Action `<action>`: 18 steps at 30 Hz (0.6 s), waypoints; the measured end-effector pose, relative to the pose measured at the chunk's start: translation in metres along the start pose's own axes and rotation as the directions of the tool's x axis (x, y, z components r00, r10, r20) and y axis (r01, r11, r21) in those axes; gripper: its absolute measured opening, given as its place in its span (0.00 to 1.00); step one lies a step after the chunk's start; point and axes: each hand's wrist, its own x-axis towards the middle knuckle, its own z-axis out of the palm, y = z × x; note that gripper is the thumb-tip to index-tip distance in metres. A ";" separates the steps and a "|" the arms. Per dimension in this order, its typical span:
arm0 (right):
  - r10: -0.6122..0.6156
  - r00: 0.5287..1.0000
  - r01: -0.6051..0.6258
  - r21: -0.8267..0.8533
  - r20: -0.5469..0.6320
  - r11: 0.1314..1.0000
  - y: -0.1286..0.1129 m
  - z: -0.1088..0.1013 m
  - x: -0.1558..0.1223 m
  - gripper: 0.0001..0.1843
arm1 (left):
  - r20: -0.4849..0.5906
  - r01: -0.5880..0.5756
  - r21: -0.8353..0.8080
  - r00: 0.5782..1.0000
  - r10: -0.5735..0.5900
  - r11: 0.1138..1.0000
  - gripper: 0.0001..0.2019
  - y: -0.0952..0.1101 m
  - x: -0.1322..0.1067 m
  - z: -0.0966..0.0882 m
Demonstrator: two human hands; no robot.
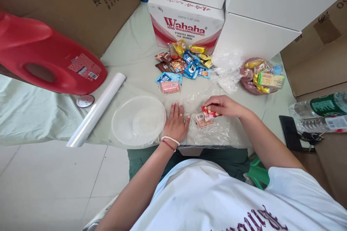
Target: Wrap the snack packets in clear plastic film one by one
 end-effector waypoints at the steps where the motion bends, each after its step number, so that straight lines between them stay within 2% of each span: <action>1: -0.043 0.999 0.044 -0.051 0.031 0.998 0.003 0.011 -0.002 0.19 | 0.003 0.001 0.002 1.000 -0.001 1.000 0.33 0.001 0.000 -0.001; 3: -0.111 0.994 0.113 -0.190 0.022 0.975 0.010 0.031 -0.004 0.19 | 0.004 0.003 0.004 1.000 -0.003 1.000 0.33 0.002 0.001 -0.002; 5: -0.152 0.988 0.129 -0.336 -0.042 0.933 0.015 0.044 -0.005 0.19 | 0.003 0.009 0.000 1.000 -0.009 1.000 0.32 0.003 0.001 -0.003; 8: -0.191 0.976 0.127 -0.435 -0.106 0.892 0.017 0.046 -0.011 0.23 | 0.004 0.025 -0.015 1.000 -0.025 1.000 0.32 0.003 0.001 -0.005; 10: -0.204 0.978 0.158 -0.465 -0.049 0.871 0.016 0.042 -0.019 0.30 | 0.010 0.032 -0.021 0.999 -0.032 0.999 0.32 0.004 0.001 -0.005; 12: -0.190 0.980 0.191 -0.525 0.058 0.829 0.014 0.040 -0.026 0.37 | 0.014 0.032 -0.020 0.999 -0.032 0.999 0.32 0.004 0.001 -0.005; 14: -0.158 0.980 0.197 -0.602 0.118 0.774 0.014 0.044 -0.032 0.37 | 0.010 0.033 -0.013 0.999 -0.033 0.999 0.32 0.004 0.001 -0.005; 18: -0.152 0.987 0.152 -0.673 0.059 0.724 0.019 0.057 -0.042 0.32 | -0.012 0.055 -0.002 0.998 -0.055 0.998 0.34 0.004 0.001 -0.003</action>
